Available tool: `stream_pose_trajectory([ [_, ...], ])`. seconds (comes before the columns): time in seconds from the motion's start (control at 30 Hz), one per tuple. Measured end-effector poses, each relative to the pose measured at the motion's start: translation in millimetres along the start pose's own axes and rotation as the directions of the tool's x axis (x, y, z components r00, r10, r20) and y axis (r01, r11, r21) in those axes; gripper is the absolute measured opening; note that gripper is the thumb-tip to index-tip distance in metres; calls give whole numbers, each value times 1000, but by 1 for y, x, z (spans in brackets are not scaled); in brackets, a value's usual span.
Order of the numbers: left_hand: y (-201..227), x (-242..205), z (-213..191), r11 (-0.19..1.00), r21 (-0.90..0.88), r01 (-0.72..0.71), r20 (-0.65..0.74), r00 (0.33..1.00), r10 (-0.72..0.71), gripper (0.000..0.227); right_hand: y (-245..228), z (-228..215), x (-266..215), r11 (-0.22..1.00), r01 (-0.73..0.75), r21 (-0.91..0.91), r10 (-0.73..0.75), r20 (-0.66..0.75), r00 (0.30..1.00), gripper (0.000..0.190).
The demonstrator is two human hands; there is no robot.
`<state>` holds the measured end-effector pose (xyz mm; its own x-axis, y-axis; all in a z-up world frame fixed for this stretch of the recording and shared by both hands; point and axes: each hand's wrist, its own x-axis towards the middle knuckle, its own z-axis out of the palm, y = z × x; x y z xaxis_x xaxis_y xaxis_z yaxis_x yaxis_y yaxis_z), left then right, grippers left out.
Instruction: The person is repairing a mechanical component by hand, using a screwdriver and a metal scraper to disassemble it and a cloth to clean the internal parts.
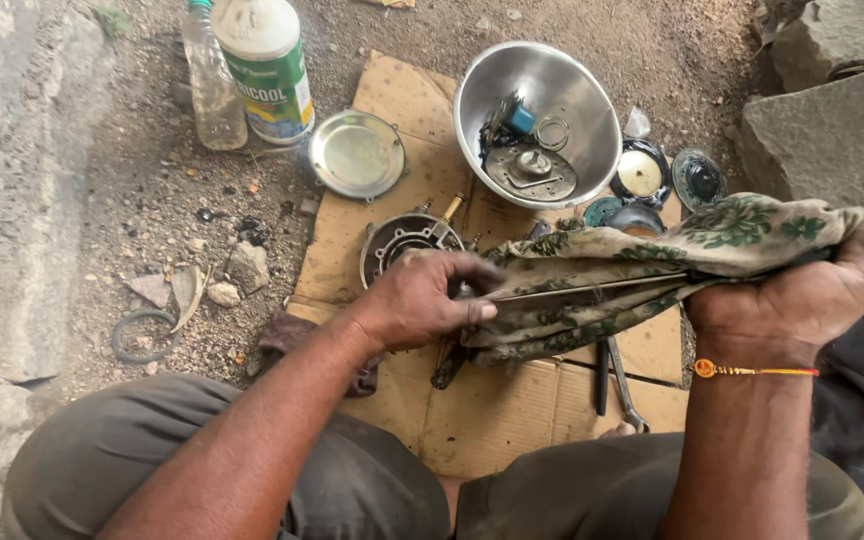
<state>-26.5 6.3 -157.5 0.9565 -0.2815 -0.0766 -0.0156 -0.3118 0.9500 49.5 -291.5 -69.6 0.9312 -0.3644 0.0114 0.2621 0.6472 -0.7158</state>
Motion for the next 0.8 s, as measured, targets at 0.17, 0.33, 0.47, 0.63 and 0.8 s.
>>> stream_pose_trajectory([
  [0.17,-12,9,-9,993,-26,118,-74,990,-120,20,2,17,-12,999,-49,-19,47,-112,993,36],
  [0.33,-22,17,-15,901,414,129,-382,923,43,28,6,15,-24,983,150,-110,-125,203,971,47],
  [0.47,-24,20,-11,970,77,232,-184,959,-214,23,15,19,-36,897,298,-326,-209,281,937,48],
  [0.63,-30,20,-17,972,225,74,4,997,-77,44,53,39,-56,955,181,-237,-165,84,983,45],
  [0.8,-32,17,-29,957,197,212,-50,977,-207,35,82,58,-63,995,40,-89,-11,303,953,39],
])
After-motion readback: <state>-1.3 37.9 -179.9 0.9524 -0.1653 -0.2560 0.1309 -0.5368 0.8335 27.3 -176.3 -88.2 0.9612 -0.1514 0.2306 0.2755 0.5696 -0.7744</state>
